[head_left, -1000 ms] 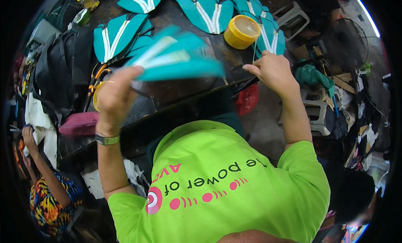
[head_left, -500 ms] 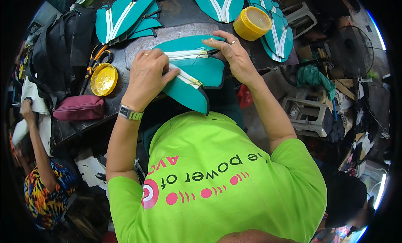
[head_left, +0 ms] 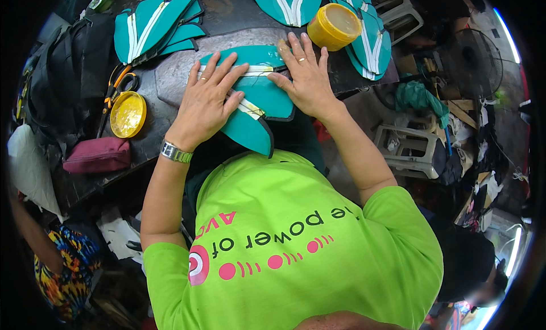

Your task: The person repeatedly picks teal fabric pouches with white zipper lines from a pile, presses the zipper area with both hands, and places them back on the table. The person also handles a yellow container and a small yellow lid on the work surface.

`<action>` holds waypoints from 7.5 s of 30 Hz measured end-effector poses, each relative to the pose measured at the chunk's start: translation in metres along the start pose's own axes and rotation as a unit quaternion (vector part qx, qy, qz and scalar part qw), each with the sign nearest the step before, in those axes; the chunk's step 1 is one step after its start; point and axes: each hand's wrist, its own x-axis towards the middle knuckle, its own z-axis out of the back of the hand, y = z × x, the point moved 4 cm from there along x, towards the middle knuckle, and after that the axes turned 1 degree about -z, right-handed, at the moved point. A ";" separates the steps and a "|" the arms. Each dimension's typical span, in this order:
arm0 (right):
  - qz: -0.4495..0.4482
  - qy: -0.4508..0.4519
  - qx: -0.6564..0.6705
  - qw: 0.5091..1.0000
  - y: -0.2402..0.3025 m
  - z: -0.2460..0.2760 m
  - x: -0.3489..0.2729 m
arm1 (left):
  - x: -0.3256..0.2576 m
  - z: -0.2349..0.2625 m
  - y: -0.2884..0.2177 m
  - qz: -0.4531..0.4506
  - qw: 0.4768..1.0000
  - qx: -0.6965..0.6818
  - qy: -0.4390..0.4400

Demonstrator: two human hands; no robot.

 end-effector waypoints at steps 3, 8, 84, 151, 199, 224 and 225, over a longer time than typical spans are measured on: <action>-0.031 -0.016 -0.038 0.999 0.000 0.005 -0.007 | 0.000 0.000 -0.002 0.012 1.000 0.015 -0.003; -0.068 0.006 -0.047 0.997 -0.002 0.006 -0.013 | -0.001 -0.001 -0.003 0.019 0.999 0.025 -0.014; 0.080 0.025 0.055 0.995 -0.006 0.000 -0.007 | 0.010 -0.012 0.034 0.060 0.986 0.128 -0.087; 0.074 0.021 -0.096 0.992 0.056 0.011 -0.050 | 0.010 -0.019 0.033 0.079 0.979 0.152 -0.114; 0.114 -0.049 -0.031 0.992 0.028 0.014 -0.052 | 0.030 -0.017 0.034 0.127 0.973 0.151 -0.122; 0.059 -0.088 0.115 0.988 0.017 0.012 -0.034 | -0.031 0.017 0.044 0.193 0.913 -0.185 -0.309; 0.053 -0.086 0.070 0.992 0.019 0.009 -0.036 | -0.031 0.017 0.043 0.189 0.914 -0.179 -0.313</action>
